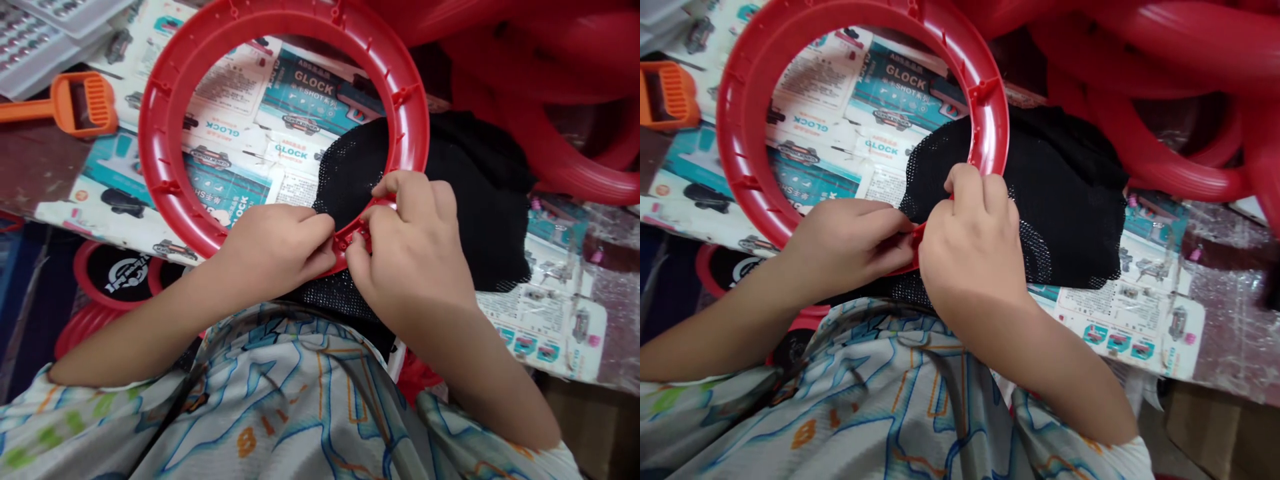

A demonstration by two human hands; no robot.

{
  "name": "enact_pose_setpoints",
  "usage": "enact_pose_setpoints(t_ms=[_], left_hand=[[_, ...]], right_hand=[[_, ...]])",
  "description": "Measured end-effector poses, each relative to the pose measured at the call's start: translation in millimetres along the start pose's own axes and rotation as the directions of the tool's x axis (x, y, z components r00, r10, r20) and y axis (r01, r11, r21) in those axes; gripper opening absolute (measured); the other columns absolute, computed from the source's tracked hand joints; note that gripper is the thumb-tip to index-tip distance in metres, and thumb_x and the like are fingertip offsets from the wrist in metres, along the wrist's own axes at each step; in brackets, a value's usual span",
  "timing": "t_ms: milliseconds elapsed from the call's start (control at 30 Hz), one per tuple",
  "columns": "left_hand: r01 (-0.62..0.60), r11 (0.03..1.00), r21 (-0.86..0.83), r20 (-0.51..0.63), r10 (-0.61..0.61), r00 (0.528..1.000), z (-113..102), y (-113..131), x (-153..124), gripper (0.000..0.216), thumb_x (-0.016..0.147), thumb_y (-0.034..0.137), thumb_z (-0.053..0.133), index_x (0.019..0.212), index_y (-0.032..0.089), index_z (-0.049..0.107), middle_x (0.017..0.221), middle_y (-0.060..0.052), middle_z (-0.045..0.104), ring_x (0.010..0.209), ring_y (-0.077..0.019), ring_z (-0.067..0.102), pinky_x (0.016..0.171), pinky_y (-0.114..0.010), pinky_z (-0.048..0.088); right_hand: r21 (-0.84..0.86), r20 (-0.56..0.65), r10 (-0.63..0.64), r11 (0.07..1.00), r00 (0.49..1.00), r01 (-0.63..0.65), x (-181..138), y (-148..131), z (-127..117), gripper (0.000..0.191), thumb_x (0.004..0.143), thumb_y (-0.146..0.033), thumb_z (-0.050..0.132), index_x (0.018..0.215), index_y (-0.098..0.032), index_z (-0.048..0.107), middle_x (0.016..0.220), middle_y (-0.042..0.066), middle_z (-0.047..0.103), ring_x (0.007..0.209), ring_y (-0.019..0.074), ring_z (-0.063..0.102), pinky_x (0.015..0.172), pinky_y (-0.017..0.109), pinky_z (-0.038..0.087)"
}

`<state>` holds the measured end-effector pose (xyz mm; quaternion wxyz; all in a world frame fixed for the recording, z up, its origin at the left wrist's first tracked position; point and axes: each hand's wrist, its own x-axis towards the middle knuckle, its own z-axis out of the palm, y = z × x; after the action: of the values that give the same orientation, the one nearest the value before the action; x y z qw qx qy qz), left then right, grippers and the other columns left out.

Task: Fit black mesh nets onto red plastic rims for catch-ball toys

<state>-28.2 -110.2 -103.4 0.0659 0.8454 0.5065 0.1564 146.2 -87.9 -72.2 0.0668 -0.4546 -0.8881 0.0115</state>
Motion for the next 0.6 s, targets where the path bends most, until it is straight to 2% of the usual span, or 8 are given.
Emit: enact_pose_setpoints(t_ms=[100, 233, 433, 600], left_hand=[[-0.007, 1.000, 0.009, -0.030, 0.007, 1.000, 0.7, 0.6, 1.2, 0.029, 0.091, 0.029, 0.050, 0.068, 0.014, 0.062, 0.058, -0.004, 0.059, 0.050, -0.0168, 0.053, 0.050, -0.028, 0.021], [-0.012, 1.000, 0.018, -0.054, 0.013, 0.998, 1.6, 1.2, 3.0, 0.033, 0.093, 0.031, 0.047, 0.070, 0.014, 0.064, 0.058, -0.005, 0.060, 0.049, -0.0180, 0.053, 0.049, -0.028, 0.020], [-0.031, 0.999, 0.017, -0.077, 0.032, 0.997, 0.5, 2.6, 4.8, 0.032, 0.094, 0.028, 0.047, 0.070, 0.015, 0.063, 0.057, -0.004, 0.058, 0.049, -0.0177, 0.052, 0.049, -0.029, 0.021], [-0.041, 0.999, 0.008, -0.073, 0.041, 0.996, 1.5, 2.8, 4.2, 0.033, 0.096, 0.029, 0.044, 0.071, 0.015, 0.063, 0.058, -0.003, 0.057, 0.051, -0.0180, 0.054, 0.049, -0.030, 0.022]], right_hand=[[-0.098, -0.026, -0.010, 0.995, 1.000, 0.007, 0.5, -5.8, -0.7, 0.020, 0.089, -0.016, 0.048, 0.088, -0.010, 0.068, 0.115, 0.019, 0.061, 0.096, 0.0323, 0.058, 0.073, 0.046, 0.051], [-0.165, -0.042, -0.019, 0.986, 0.999, 0.011, -0.4, -7.0, -0.7, 0.022, 0.091, -0.017, 0.048, 0.088, -0.011, 0.068, 0.117, 0.018, 0.061, 0.094, 0.0305, 0.057, 0.073, 0.045, 0.050], [-0.026, -0.048, -0.020, 0.999, 0.999, 0.019, 1.2, 1.5, 6.3, 0.018, 0.087, -0.025, 0.052, 0.087, -0.013, 0.065, 0.114, 0.018, 0.058, 0.100, 0.0326, 0.054, 0.087, 0.051, 0.047], [0.034, -0.066, -0.003, 0.999, 0.998, 0.006, 4.4, 4.6, 8.5, 0.018, 0.086, -0.027, 0.053, 0.083, -0.013, 0.064, 0.109, 0.018, 0.057, 0.099, 0.0318, 0.053, 0.089, 0.051, 0.046]])
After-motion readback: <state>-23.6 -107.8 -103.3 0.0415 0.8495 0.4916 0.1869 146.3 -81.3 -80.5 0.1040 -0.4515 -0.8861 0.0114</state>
